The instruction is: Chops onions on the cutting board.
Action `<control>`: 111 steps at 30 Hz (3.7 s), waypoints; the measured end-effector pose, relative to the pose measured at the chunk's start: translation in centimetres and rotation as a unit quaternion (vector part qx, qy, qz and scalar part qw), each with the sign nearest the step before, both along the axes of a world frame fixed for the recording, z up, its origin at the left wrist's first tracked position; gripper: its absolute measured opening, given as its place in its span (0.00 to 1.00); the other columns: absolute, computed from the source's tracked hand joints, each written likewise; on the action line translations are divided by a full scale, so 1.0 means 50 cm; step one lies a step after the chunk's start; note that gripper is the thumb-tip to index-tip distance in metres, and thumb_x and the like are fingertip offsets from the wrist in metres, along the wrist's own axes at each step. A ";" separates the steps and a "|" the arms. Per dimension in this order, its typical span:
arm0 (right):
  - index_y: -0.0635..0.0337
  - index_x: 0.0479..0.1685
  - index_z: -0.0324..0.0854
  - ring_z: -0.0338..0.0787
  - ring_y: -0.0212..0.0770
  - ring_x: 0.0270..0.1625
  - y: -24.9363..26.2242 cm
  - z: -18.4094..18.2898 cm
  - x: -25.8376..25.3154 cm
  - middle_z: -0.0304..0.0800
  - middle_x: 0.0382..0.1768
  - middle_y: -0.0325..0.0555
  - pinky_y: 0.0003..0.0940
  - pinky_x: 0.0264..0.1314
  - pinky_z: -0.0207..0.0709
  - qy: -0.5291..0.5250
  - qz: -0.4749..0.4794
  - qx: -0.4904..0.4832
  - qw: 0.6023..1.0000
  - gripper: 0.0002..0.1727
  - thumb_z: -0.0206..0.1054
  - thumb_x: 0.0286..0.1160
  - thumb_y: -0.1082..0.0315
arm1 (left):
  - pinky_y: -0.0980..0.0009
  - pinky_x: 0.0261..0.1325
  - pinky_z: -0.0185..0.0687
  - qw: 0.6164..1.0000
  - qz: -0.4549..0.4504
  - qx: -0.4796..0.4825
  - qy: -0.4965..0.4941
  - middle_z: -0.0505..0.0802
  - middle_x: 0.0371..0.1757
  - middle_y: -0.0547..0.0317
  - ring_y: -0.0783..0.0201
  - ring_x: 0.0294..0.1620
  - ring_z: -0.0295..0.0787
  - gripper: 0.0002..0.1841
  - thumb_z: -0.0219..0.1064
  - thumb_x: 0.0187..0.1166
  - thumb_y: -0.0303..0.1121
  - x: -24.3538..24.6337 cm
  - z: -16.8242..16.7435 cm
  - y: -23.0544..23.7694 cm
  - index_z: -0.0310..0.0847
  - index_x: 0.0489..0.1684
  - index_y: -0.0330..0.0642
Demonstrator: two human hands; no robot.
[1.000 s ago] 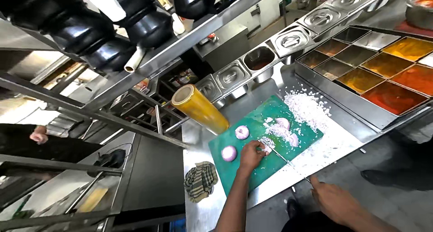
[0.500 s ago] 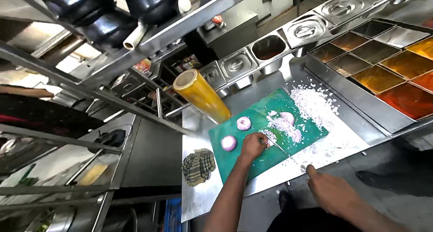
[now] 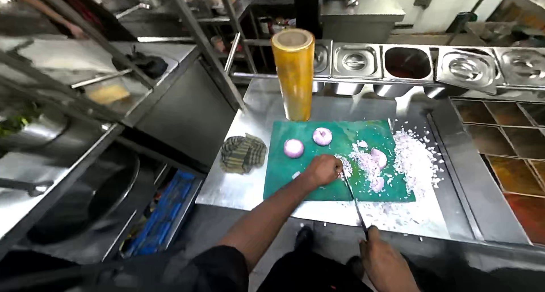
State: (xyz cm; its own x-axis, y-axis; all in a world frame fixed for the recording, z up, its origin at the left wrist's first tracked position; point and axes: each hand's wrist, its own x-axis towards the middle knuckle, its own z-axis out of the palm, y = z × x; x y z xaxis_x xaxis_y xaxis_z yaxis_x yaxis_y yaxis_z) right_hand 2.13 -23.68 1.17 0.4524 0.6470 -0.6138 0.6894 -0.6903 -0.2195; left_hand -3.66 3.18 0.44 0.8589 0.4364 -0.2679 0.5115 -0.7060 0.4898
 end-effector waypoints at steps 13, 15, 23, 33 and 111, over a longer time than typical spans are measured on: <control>0.56 0.78 0.64 0.95 0.59 0.50 0.009 -0.031 0.001 0.91 0.43 0.56 0.57 0.52 0.86 -0.005 0.027 -0.038 0.999 0.27 0.50 0.91 0.48 | 0.46 0.63 0.84 0.996 0.011 0.015 -0.091 0.94 0.55 0.50 0.50 0.59 0.91 0.10 0.66 0.83 0.33 -0.031 -0.031 -0.014 0.93 0.50 0.43; 0.55 0.74 0.66 0.95 0.59 0.47 0.019 0.002 0.008 0.91 0.40 0.55 0.57 0.49 0.86 -0.015 0.032 -0.028 0.999 0.25 0.50 0.91 0.48 | 0.47 0.64 0.85 0.995 0.012 0.020 -0.102 0.94 0.55 0.50 0.50 0.58 0.92 0.10 0.66 0.84 0.33 -0.034 -0.035 -0.015 0.93 0.51 0.43; 0.55 0.74 0.66 0.95 0.58 0.46 0.016 0.019 0.004 0.91 0.40 0.54 0.56 0.48 0.86 -0.002 0.028 -0.032 0.999 0.25 0.49 0.91 0.48 | 0.48 0.59 0.86 0.989 -0.003 0.039 -0.142 0.95 0.52 0.51 0.52 0.55 0.93 0.09 0.65 0.84 0.32 -0.043 -0.050 -0.013 0.93 0.47 0.42; 0.56 0.78 0.64 0.94 0.60 0.49 -0.002 -0.009 -0.010 0.91 0.43 0.56 0.58 0.51 0.86 0.021 0.021 -0.043 0.999 0.27 0.50 0.91 0.49 | 0.49 0.55 0.89 0.976 -0.024 0.062 -0.208 0.96 0.49 0.51 0.53 0.51 0.95 0.08 0.67 0.82 0.31 -0.058 -0.070 -0.014 0.93 0.42 0.40; 0.54 0.74 0.66 0.94 0.60 0.49 -0.001 0.006 0.014 0.91 0.41 0.55 0.58 0.50 0.85 0.022 0.046 -0.028 0.998 0.27 0.47 0.91 0.44 | 0.51 0.62 0.87 0.995 0.009 0.057 -0.087 0.96 0.51 0.52 0.53 0.55 0.93 0.10 0.64 0.83 0.28 -0.079 -0.040 -0.029 0.93 0.46 0.42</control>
State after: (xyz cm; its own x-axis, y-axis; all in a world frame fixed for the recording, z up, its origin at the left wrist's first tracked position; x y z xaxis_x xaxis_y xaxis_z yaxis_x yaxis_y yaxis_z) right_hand 2.83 -23.73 1.48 0.3654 0.6489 -0.6674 0.7407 -0.6369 -0.2138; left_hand -7.63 1.73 -1.56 0.8798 0.4711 -0.0634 0.4389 -0.7538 0.4890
